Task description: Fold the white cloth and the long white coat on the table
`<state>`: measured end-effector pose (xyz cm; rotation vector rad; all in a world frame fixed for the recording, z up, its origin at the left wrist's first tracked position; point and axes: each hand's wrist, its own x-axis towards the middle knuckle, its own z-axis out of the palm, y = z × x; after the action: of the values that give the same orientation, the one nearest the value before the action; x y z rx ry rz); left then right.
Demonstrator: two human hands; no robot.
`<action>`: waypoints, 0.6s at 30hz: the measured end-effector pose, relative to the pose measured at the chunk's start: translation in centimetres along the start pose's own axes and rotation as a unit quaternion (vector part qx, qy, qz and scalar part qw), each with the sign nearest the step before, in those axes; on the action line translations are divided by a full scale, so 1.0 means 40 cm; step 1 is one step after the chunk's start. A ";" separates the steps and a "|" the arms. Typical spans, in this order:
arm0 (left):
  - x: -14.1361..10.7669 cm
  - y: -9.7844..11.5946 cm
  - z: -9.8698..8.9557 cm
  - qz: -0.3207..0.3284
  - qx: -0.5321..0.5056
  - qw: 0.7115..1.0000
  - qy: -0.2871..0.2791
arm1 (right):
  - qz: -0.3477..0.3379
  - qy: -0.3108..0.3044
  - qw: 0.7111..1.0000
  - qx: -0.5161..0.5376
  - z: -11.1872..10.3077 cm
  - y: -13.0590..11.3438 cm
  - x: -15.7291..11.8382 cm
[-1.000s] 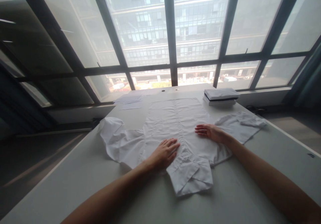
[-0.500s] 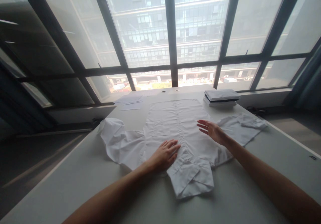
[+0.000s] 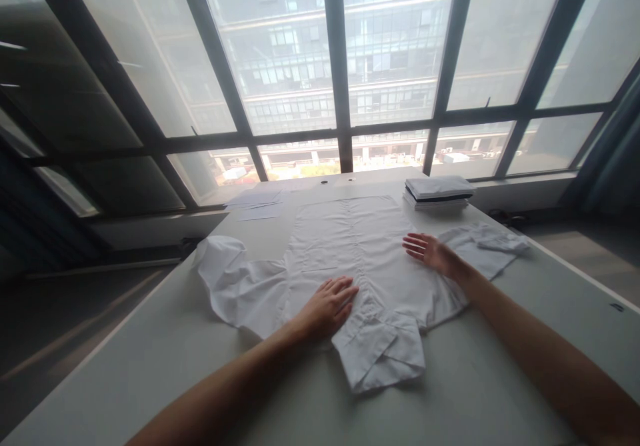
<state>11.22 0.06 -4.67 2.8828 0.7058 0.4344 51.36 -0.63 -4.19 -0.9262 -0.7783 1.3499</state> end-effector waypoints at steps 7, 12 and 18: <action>0.000 0.000 0.000 -0.002 0.002 1.000 -0.003 | -0.198 0.294 0.928 -0.113 -0.202 -0.135 -0.004; 0.004 0.006 -0.009 -0.004 -0.007 1.000 -0.005 | -0.199 0.510 0.739 -0.392 -0.352 -0.163 -0.063; 0.003 0.002 -0.003 0.000 -0.012 1.000 0.000 | -0.075 0.513 0.670 -0.532 -0.403 -0.154 -0.098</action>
<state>11.32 0.08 -4.53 2.8608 0.6964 0.4410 68.12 -6.05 -5.70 -2.1916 -0.6317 -0.0997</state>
